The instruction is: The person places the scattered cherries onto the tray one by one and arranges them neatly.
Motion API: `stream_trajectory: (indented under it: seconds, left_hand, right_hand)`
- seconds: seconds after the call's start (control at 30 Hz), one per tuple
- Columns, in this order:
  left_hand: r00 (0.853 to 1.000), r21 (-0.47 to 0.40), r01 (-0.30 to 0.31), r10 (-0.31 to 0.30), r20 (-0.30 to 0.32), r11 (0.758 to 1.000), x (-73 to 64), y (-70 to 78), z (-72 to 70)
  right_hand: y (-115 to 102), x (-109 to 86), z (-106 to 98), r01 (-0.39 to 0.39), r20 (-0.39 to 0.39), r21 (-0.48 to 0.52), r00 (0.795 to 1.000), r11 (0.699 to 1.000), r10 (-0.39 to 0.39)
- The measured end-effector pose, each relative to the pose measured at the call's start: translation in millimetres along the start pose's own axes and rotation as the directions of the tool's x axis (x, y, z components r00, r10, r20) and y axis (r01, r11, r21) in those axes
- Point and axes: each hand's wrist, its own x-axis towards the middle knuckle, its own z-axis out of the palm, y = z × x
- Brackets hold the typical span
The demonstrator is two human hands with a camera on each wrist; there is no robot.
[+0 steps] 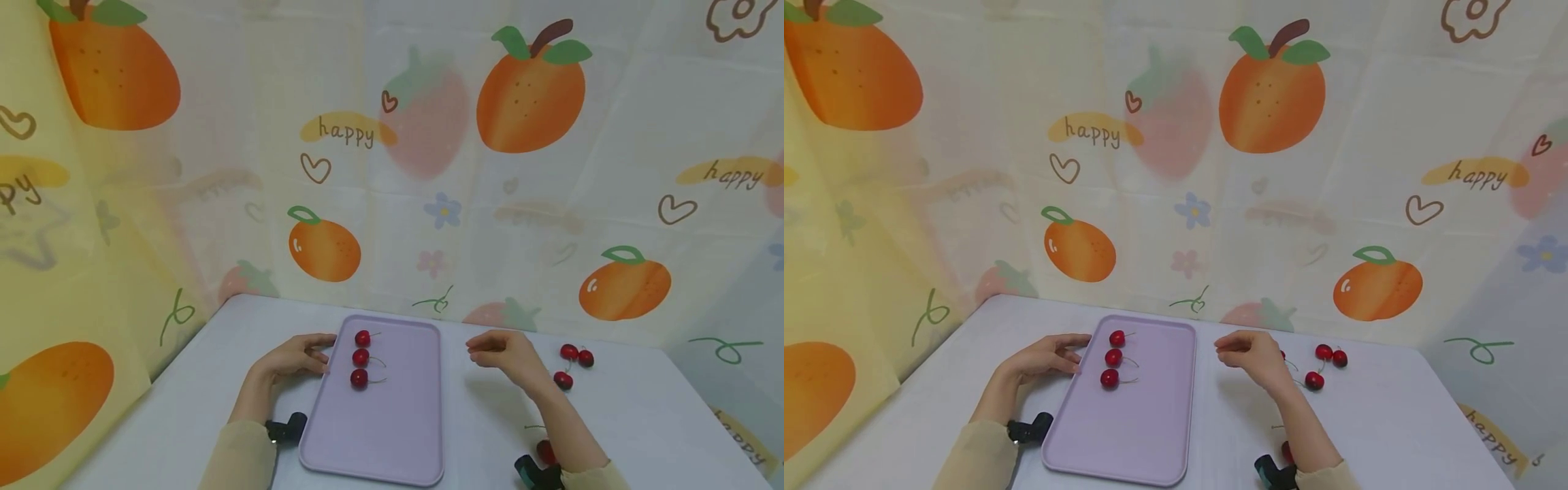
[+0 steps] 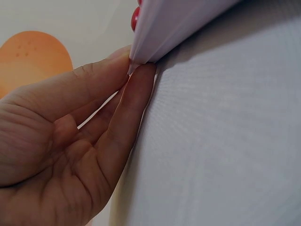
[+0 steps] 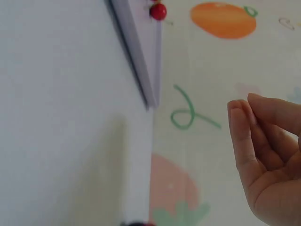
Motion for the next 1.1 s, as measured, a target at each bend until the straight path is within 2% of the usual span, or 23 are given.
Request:
stream_trajectory:
  seconds: [0.3, 0.57, 0.73, 0.9, 1.0, 1.1]
  left_hand:
    - [1.000, -0.013, 0.026, -0.026, -0.016, 1.000, 1.4, -0.3, -0.2]
    - [1.000, 0.000, 0.001, -0.001, 0.003, 1.000, 0.2, 0.5, -0.7]
    - [1.000, -0.011, -0.005, 0.005, 0.006, 1.000, -1.1, 1.5, -0.5]
    - [1.000, -0.009, -0.002, 0.002, 0.004, 1.000, -1.2, 1.9, -0.4]
    - [1.000, -0.007, -0.001, 0.001, 0.004, 1.000, -0.4, 1.1, -0.5]
    - [1.000, -0.006, -0.001, 0.001, 0.007, 1.000, 0.1, 0.2, -0.8]
  right_hand:
    - [29, -20.0, -48, -0.056, -0.011, -0.035, 0.998, 0.998, 0.056]
    - [60, -37.2, -93, -0.134, -0.026, -0.111, 0.991, 0.985, 0.132]
    - [79, -44.6, -107, -0.179, 0.068, -0.064, 0.981, 0.982, 0.183]
    - [95, -50.6, -113, -0.168, 0.215, 0.001, 0.963, 0.986, 0.163]
    - [104, -53.0, -116, -0.160, 0.332, 0.035, 0.933, 0.986, 0.139]
    - [111, -54.8, -117, -0.161, 0.434, 0.070, 0.893, 0.984, 0.115]
